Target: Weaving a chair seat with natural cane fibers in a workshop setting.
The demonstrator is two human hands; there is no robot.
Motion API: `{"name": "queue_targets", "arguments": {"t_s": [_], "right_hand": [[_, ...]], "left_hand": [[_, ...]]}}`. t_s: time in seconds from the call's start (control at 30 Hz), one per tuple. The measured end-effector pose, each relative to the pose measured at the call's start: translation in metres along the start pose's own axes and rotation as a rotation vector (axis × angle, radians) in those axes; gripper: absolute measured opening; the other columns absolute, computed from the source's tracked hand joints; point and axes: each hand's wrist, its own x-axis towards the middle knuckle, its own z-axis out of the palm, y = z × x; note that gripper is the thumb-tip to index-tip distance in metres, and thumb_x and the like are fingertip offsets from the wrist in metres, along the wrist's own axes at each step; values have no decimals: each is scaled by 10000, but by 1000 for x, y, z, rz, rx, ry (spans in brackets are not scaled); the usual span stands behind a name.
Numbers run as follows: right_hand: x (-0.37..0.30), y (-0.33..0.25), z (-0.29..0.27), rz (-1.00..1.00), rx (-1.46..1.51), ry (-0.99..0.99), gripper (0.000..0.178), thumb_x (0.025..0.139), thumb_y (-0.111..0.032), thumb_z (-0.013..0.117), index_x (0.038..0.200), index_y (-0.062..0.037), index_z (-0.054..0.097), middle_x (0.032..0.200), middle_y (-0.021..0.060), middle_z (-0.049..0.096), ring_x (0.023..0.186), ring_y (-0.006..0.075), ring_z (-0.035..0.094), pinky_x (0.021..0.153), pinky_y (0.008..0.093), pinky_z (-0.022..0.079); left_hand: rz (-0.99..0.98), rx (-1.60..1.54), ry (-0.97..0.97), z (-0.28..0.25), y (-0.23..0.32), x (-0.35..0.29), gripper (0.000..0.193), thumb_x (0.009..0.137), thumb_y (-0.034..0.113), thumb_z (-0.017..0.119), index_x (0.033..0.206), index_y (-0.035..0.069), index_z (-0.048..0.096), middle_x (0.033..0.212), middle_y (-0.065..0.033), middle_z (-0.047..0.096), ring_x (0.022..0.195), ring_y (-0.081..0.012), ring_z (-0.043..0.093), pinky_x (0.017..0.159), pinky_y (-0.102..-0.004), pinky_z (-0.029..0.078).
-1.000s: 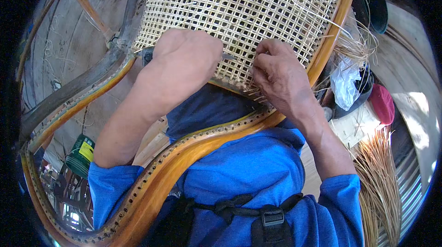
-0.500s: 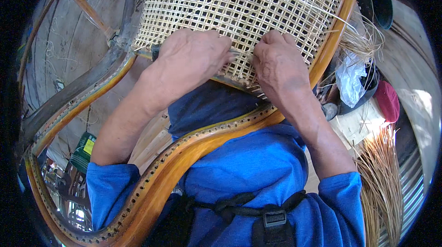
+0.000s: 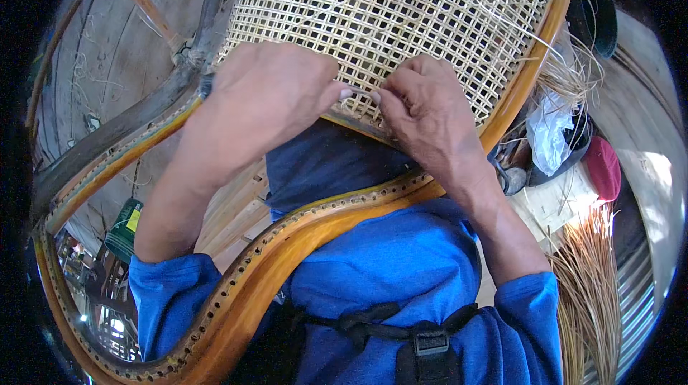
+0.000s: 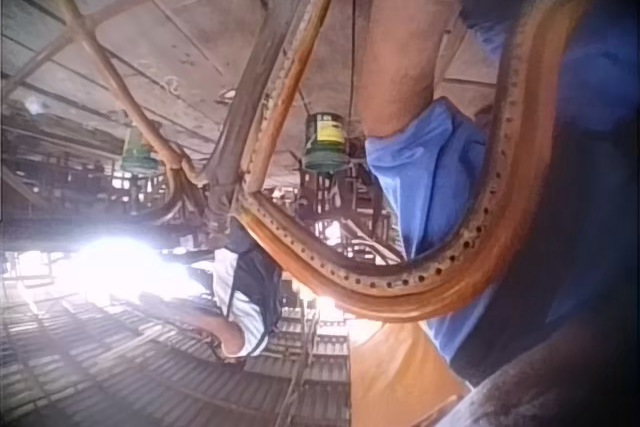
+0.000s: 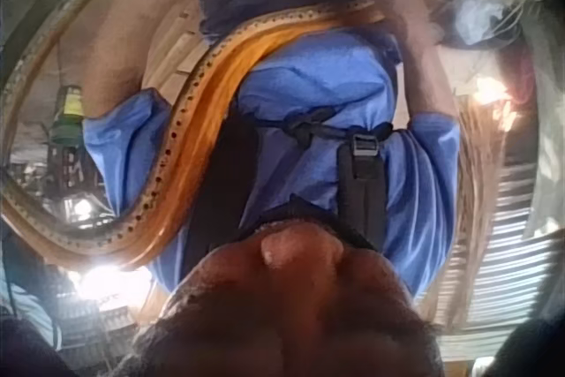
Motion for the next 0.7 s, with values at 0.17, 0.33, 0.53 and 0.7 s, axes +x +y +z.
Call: {"name": "queue_targets", "arguments": {"t_s": [0.17,0.33,0.53,0.7], "right_hand": [[-1,5,-4,-52,-229,-84,107,792,-93,635,742,-1,608,881,124,574,877,301,545,800,407,457],[7,3,-11,-20,-190,-188,85,779,-97,629,755,-17,649,898,130,595,907,324,559,809,399,488],[7,7,-17,-35,-164,-264,58,756,-67,629,751,-11,644,920,120,597,920,326,561,810,396,491],[4,7,-2,-95,-299,-129,88,792,-103,641,756,-23,643,906,122,591,895,320,558,795,405,487]], "left_hand": [[30,0,-118,9,6,19,161,777,170,605,697,49,674,671,-139,648,666,-286,673,595,-402,524],[-26,53,-155,10,13,25,122,746,115,594,704,69,699,683,-141,661,664,-272,682,607,-387,534],[52,116,-184,12,17,32,117,741,113,603,719,74,711,694,-130,675,674,-262,690,612,-382,539],[66,-65,-63,25,6,24,106,759,126,602,724,65,681,699,-150,661,686,-305,679,603,-410,529]]}}
